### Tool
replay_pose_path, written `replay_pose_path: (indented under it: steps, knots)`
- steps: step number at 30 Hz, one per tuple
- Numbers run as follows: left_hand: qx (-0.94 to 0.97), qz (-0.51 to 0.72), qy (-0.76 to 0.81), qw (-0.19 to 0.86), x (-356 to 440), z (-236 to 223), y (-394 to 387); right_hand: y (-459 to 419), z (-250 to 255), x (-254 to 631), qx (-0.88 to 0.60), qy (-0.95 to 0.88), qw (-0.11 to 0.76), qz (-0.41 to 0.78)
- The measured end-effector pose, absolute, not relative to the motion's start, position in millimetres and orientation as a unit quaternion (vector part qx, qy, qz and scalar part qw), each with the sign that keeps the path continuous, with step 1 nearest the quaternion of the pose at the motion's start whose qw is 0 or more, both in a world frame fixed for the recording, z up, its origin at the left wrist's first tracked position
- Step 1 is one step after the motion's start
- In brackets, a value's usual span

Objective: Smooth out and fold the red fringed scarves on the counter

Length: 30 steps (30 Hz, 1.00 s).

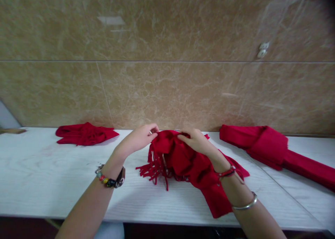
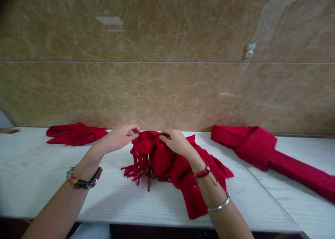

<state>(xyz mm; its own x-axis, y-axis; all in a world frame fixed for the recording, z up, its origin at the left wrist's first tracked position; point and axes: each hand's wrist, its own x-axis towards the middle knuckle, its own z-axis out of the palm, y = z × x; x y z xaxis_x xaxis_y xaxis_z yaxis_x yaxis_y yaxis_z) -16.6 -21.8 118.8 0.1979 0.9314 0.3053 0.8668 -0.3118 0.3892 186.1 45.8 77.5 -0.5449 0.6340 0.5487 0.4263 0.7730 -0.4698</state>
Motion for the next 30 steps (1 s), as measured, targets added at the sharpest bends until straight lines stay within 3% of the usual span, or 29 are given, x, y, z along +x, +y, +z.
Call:
replay_pose_path:
  steps: [5,9,14,17,23,28,30]
  knots:
    - [0.793,0.266,0.546,0.049,-5,122,-26,34,77,178,-0.225,-0.883,0.369,0.180]
    - [0.785,0.297,0.544,0.007,1,121,-24,27,74,168,-0.284,-0.886,0.354,0.099]
    - [0.803,0.267,0.526,0.086,-6,108,-12,33,75,170,-0.319,-0.824,0.459,0.089]
    - [0.804,0.258,0.526,0.106,-8,106,-12,33,77,173,-0.278,-0.830,0.473,0.104]
    - [0.672,0.506,0.517,-0.159,0,129,-38,28,77,175,-0.266,-0.769,0.582,0.001]
    - [0.797,0.235,0.556,-0.011,-10,121,-29,33,71,170,-0.261,-0.890,0.374,0.016]
    - [0.766,0.292,0.572,-0.040,-15,118,-23,35,69,168,-0.294,-0.860,0.417,0.004]
